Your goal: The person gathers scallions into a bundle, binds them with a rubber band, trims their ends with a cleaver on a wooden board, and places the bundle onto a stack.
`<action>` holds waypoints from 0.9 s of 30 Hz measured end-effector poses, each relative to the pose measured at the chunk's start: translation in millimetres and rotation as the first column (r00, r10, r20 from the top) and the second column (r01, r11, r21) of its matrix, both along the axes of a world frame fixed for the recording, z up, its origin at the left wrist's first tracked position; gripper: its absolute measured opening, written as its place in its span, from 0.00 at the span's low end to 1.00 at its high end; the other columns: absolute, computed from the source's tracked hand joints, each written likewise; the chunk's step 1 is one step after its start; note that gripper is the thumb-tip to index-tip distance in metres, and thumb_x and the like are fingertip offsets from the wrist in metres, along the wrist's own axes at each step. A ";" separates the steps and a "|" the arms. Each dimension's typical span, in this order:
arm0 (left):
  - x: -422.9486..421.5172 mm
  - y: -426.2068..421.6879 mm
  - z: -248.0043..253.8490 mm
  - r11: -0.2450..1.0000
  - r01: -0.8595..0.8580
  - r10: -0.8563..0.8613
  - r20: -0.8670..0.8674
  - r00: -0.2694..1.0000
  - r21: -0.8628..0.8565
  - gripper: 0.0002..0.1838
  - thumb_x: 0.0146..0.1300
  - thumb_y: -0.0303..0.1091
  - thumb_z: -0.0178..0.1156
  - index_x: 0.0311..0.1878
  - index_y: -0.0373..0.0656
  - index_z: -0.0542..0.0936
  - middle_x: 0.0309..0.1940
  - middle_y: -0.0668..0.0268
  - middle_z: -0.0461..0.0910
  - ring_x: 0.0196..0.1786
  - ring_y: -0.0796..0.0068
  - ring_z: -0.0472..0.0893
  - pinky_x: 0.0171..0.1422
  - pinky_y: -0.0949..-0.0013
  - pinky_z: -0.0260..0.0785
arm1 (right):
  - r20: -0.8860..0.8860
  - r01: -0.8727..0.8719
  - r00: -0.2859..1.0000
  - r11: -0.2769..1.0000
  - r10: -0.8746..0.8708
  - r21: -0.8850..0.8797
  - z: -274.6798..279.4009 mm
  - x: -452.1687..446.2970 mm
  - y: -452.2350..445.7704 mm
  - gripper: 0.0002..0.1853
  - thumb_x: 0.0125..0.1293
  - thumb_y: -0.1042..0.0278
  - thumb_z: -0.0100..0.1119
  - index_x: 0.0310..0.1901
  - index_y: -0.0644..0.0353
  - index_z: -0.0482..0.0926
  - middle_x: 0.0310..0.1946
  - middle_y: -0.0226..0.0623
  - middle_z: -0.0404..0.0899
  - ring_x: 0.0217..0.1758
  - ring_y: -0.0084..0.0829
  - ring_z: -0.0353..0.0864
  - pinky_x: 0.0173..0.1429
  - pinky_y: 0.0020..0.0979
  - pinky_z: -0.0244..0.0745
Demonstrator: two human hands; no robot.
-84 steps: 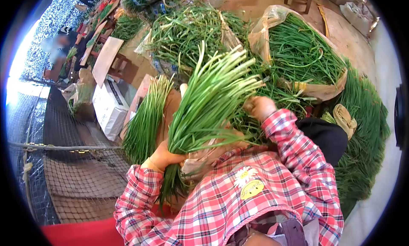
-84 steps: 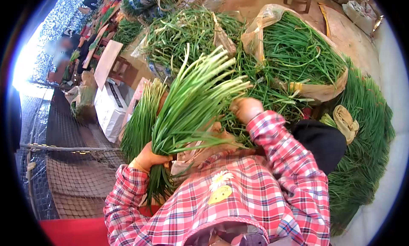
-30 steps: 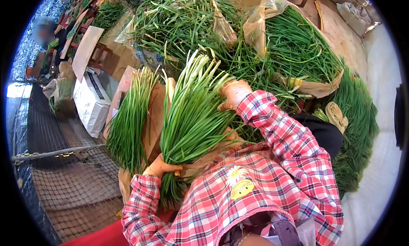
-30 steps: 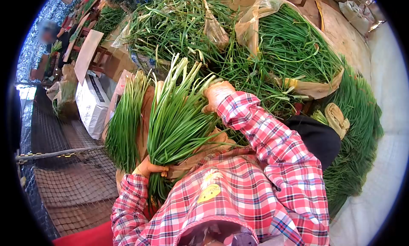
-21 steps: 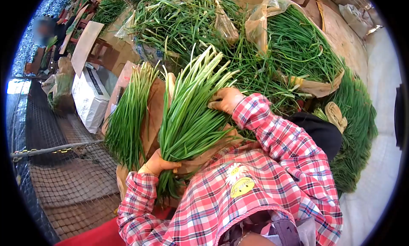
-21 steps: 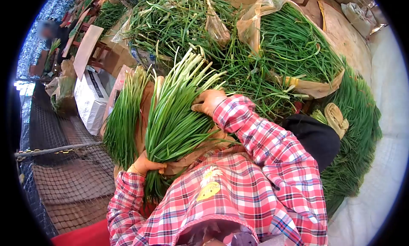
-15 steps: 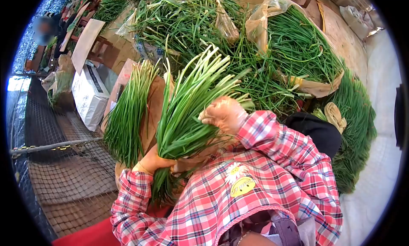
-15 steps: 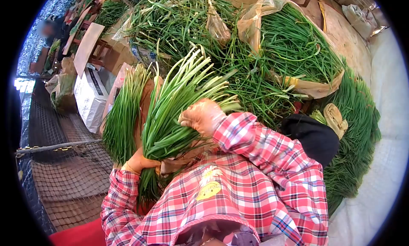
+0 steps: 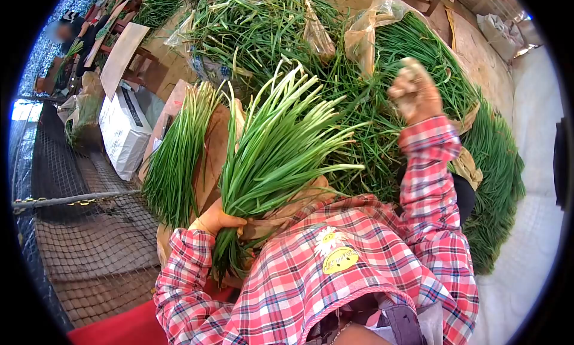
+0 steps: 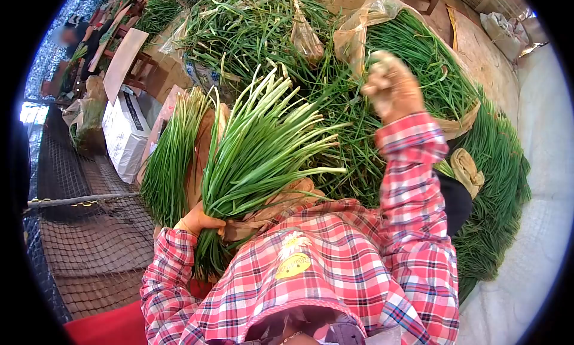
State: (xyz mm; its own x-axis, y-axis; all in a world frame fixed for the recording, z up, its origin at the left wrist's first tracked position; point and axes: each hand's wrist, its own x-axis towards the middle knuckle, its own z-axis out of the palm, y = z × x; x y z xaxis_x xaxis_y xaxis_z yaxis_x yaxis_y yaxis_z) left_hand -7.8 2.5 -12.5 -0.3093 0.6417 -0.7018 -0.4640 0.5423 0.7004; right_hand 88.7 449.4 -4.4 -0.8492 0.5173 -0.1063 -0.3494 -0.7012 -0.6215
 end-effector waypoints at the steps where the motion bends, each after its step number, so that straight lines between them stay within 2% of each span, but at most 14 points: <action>1: -0.9 -0.1 0.1 1.000 -0.002 0.002 0.000 1.000 0.002 0.25 0.43 0.21 0.62 0.50 0.36 0.72 0.31 0.56 0.79 0.23 0.70 0.78 0.25 0.69 0.71 | -0.136 0.015 0.991 1.000 -0.014 0.002 1.8 6.3 16.5 0.09 0.57 0.68 0.62 0.38 0.59 0.76 0.22 0.27 0.71 0.21 0.12 0.66 0.28 0.20 0.70; 3: -2.2 -0.9 0.0 1.000 -0.014 0.013 0.058 0.998 0.009 0.25 0.43 0.21 0.63 0.49 0.35 0.73 0.31 0.57 0.79 0.23 0.69 0.78 0.26 0.69 0.72 | 0.359 -0.019 0.925 0.930 -0.123 0.368 4.9 2.0 29.8 0.11 0.57 0.66 0.62 0.41 0.56 0.78 0.30 0.33 0.76 0.27 0.19 0.73 0.37 0.26 0.76; 4: -1.7 -0.4 1.6 1.000 -0.016 0.015 0.053 0.998 0.012 0.25 0.43 0.21 0.63 0.49 0.35 0.73 0.31 0.57 0.79 0.23 0.69 0.78 0.26 0.69 0.72 | 0.629 -0.469 0.728 0.471 -0.274 0.747 -16.7 -5.5 22.0 0.12 0.57 0.65 0.62 0.44 0.53 0.79 0.35 0.35 0.78 0.31 0.24 0.76 0.44 0.29 0.76; 5: -0.7 0.6 5.3 1.000 -0.016 0.015 0.046 0.999 0.012 0.22 0.44 0.21 0.64 0.47 0.36 0.74 0.30 0.59 0.79 0.24 0.70 0.78 0.27 0.70 0.71 | 0.633 -0.829 0.514 -0.145 -0.578 0.541 -40.3 -14.5 12.9 0.14 0.56 0.64 0.62 0.46 0.50 0.79 0.40 0.36 0.79 0.36 0.29 0.79 0.50 0.32 0.75; 6: -1.5 4.3 6.2 1.000 -0.016 0.015 0.041 0.999 0.017 0.19 0.46 0.22 0.65 0.44 0.36 0.74 0.30 0.61 0.79 0.24 0.70 0.78 0.28 0.71 0.71 | 0.542 -0.776 0.597 -0.253 -0.592 0.578 -30.6 -17.8 -9.4 0.17 0.57 0.64 0.61 0.50 0.44 0.78 0.46 0.35 0.79 0.45 0.35 0.78 0.57 0.35 0.70; 8: -1.7 7.0 3.8 0.999 -0.016 0.015 0.040 0.999 0.029 0.20 0.46 0.22 0.65 0.45 0.36 0.74 0.30 0.61 0.79 0.24 0.71 0.78 0.28 0.71 0.71 | 0.516 -0.518 0.814 0.070 -0.267 0.853 -16.6 -30.0 -45.1 0.17 0.59 0.50 0.57 0.45 0.48 0.81 0.41 0.38 0.80 0.45 0.36 0.79 0.52 0.37 0.72; 12: 1.5 7.3 8.5 1.000 -0.006 0.006 0.014 1.000 0.006 0.21 0.46 0.22 0.65 0.47 0.37 0.73 0.31 0.62 0.79 0.25 0.72 0.77 0.28 0.71 0.70 | 0.782 -0.808 0.589 -0.166 -0.204 0.565 0.3 -76.2 -118.5 0.33 0.54 0.40 0.59 0.51 0.61 0.75 0.32 0.39 0.82 0.37 0.33 0.81 0.49 0.33 0.73; 13: 2.0 9.0 8.2 1.000 -0.009 0.009 -0.005 1.000 0.018 0.22 0.46 0.22 0.65 0.47 0.37 0.73 0.31 0.62 0.79 0.25 0.72 0.77 0.27 0.71 0.70 | 0.911 -0.915 0.400 -0.004 0.104 0.403 11.2 -85.7 -119.3 0.31 0.56 0.43 0.59 0.51 0.62 0.75 0.25 0.34 0.82 0.33 0.31 0.81 0.46 0.31 0.74; 15: 2.6 10.7 8.4 1.000 -0.011 0.011 0.003 1.000 0.002 0.23 0.46 0.23 0.66 0.48 0.37 0.73 0.32 0.62 0.79 0.24 0.72 0.77 0.27 0.71 0.70 | 0.771 -0.848 0.529 0.181 0.355 0.499 -31.6 -95.3 -133.3 0.23 0.59 0.54 0.59 0.46 0.67 0.76 0.21 0.33 0.80 0.22 0.24 0.78 0.32 0.26 0.75; 18: 1.6 2.7 3.4 1.000 -0.021 0.021 0.025 0.999 0.013 0.24 0.45 0.24 0.66 0.48 0.37 0.73 0.32 0.62 0.79 0.25 0.72 0.77 0.28 0.71 0.70 | 0.751 -0.902 0.400 0.372 0.525 0.220 -24.4 -77.2 -154.4 0.11 0.62 0.68 0.56 0.42 0.65 0.77 0.22 0.36 0.80 0.20 0.22 0.77 0.22 0.20 0.72; 19: 0.8 -0.9 -2.5 0.999 -0.012 0.012 -0.002 1.000 0.042 0.24 0.45 0.24 0.66 0.48 0.37 0.73 0.32 0.62 0.79 0.26 0.72 0.77 0.28 0.71 0.70 | 0.506 -0.884 0.467 0.392 0.725 0.255 -33.4 -64.1 -143.2 0.10 0.61 0.65 0.58 0.38 0.63 0.78 0.19 0.35 0.79 0.19 0.24 0.77 0.23 0.21 0.73; 22: 2.8 -0.2 -7.6 0.997 -0.007 0.011 -0.044 0.999 0.079 0.24 0.45 0.23 0.66 0.48 0.37 0.73 0.33 0.62 0.79 0.27 0.72 0.78 0.28 0.72 0.70 | -0.045 -0.604 0.790 0.789 0.611 0.111 -31.9 -27.5 -111.3 0.12 0.61 0.61 0.58 0.36 0.62 0.78 0.20 0.35 0.78 0.21 0.27 0.78 0.26 0.26 0.76; 25: -0.9 1.8 -3.1 0.996 -0.007 0.008 -0.011 1.000 0.093 0.25 0.44 0.23 0.66 0.49 0.38 0.74 0.35 0.62 0.79 0.31 0.73 0.78 0.31 0.73 0.70 | -0.419 -0.342 0.866 0.935 0.273 -0.097 -14.0 -4.8 -43.4 0.13 0.62 0.61 0.58 0.39 0.63 0.78 0.25 0.37 0.80 0.22 0.29 0.80 0.30 0.29 0.78; 27: -2.1 2.6 -0.7 0.998 0.051 -0.049 0.051 0.998 -0.032 0.27 0.43 0.25 0.67 0.51 0.39 0.73 0.36 0.63 0.79 0.35 0.73 0.78 0.36 0.73 0.70 | -0.118 -0.309 0.930 0.914 0.348 0.263 -10.8 4.4 -6.5 0.12 0.61 0.62 0.58 0.42 0.61 0.77 0.29 0.37 0.81 0.28 0.30 0.81 0.38 0.32 0.79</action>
